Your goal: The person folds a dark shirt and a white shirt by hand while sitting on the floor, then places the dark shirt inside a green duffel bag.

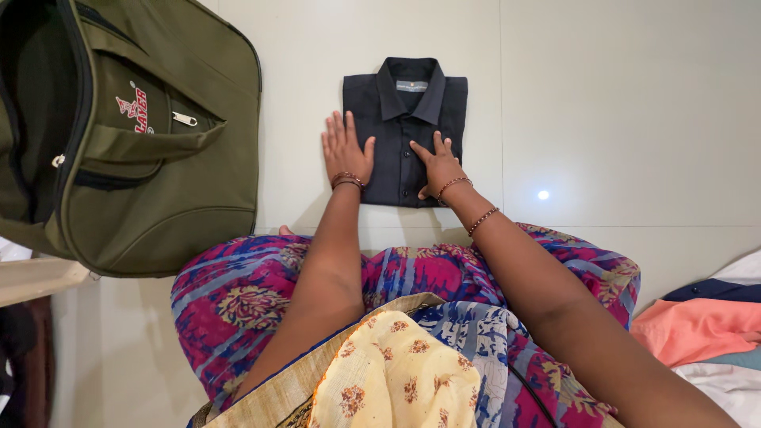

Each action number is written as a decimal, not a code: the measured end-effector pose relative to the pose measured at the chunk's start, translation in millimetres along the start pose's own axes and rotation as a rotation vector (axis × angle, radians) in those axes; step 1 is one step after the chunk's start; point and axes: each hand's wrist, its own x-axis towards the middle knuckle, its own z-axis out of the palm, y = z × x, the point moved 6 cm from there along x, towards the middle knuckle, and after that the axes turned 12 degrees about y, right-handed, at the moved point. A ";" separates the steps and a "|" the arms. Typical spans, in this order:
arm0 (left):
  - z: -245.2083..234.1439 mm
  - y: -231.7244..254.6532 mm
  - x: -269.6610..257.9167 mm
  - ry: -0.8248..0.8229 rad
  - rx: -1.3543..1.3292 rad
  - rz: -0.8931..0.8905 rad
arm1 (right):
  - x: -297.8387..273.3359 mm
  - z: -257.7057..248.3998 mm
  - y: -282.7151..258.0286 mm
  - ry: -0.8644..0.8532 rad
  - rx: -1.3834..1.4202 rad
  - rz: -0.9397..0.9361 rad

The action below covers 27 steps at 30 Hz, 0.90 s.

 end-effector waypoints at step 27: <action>5.6 -8.7 -71.5 -0.441 -0.371 -0.663 | -8.9 36.3 118.8 0.496 0.423 0.357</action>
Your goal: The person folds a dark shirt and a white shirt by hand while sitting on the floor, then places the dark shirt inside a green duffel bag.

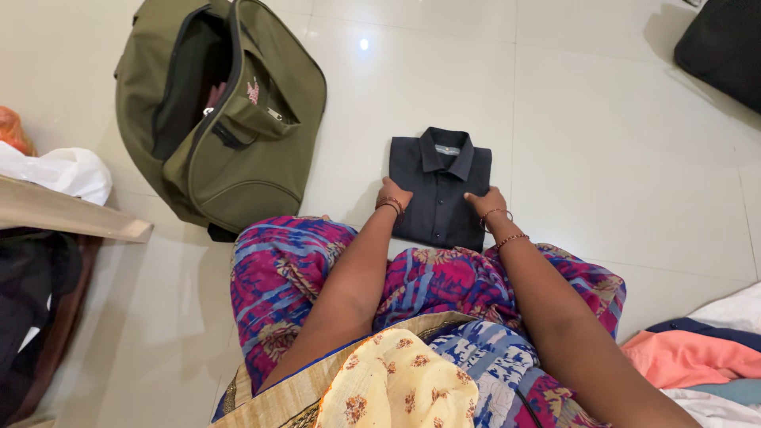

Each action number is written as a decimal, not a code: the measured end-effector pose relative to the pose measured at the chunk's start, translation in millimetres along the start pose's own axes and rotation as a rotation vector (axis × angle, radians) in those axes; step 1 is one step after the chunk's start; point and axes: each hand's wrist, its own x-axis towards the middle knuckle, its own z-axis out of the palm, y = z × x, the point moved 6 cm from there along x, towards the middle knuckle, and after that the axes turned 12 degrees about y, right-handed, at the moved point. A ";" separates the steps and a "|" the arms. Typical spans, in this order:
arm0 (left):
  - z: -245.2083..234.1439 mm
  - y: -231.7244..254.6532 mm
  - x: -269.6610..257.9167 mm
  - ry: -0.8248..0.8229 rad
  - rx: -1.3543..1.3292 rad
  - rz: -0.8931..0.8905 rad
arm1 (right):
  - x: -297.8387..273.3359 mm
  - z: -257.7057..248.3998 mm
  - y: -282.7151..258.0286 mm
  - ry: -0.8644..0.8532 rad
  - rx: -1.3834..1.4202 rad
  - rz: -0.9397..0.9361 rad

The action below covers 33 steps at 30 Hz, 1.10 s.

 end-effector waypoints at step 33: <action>-128.9 62.4 -117.7 0.061 0.184 0.720 | -100.9 -7.9 -103.5 0.034 -0.179 -0.307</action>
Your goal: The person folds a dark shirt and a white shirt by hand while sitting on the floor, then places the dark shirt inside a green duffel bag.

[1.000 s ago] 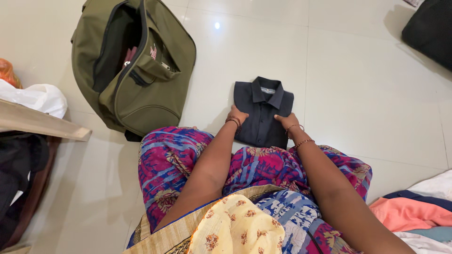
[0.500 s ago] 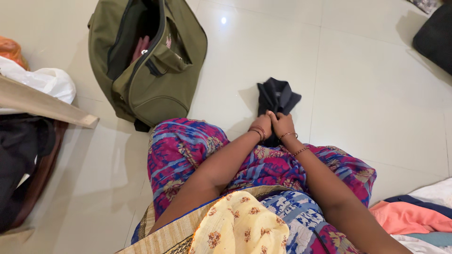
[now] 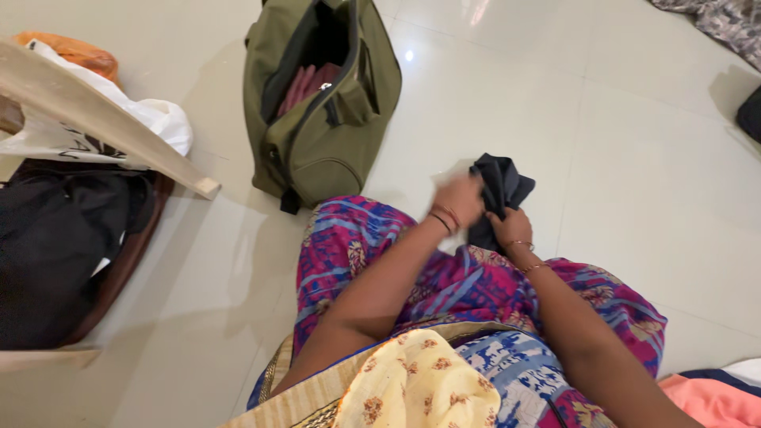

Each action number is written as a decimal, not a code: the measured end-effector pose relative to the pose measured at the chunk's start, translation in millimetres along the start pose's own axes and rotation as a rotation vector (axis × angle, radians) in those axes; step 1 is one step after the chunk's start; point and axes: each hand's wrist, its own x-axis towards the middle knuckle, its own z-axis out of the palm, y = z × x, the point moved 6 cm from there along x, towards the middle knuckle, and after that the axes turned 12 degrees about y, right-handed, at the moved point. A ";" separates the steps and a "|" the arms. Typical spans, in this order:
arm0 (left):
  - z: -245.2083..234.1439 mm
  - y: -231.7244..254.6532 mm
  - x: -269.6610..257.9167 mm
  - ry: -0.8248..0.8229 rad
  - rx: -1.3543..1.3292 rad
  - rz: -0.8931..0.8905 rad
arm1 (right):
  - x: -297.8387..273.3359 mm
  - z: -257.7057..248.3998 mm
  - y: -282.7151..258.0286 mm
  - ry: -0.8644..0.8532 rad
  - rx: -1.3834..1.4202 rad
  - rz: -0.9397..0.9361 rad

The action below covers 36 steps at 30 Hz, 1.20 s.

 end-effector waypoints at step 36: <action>-212.3 -80.7 -38.6 0.702 0.383 -0.095 | 150.3 44.1 -531.7 -0.197 -0.085 -0.957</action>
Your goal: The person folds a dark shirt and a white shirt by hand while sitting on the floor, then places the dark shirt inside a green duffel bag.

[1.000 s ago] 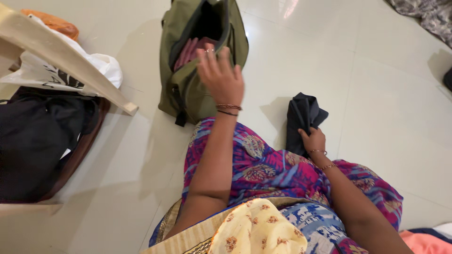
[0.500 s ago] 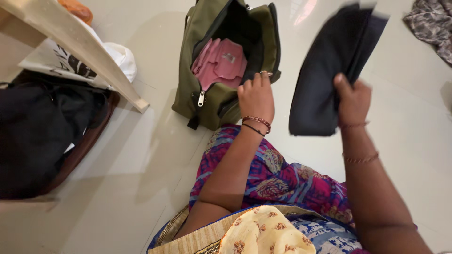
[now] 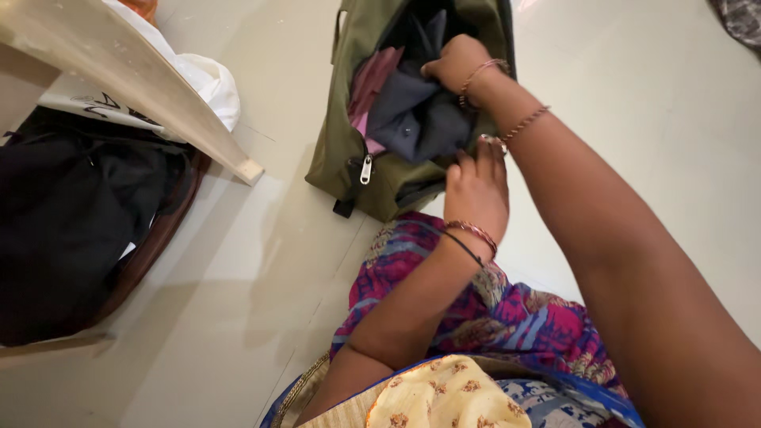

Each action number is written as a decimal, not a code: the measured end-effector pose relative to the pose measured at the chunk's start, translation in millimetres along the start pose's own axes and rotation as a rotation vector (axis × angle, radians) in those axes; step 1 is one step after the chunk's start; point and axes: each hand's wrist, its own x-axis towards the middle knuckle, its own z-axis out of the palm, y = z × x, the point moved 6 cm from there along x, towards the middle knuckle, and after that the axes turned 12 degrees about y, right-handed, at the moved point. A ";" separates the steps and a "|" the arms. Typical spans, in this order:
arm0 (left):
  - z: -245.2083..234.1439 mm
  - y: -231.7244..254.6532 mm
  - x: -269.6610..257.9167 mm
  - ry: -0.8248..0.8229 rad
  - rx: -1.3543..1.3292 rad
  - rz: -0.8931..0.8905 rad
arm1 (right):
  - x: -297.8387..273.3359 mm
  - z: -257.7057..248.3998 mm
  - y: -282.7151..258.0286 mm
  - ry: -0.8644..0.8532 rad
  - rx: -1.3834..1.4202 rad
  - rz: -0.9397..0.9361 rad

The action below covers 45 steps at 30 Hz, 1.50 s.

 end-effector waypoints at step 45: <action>30.6 -8.5 -14.6 -0.499 0.042 0.083 | -30.8 195.1 -86.0 -0.655 -0.105 -0.631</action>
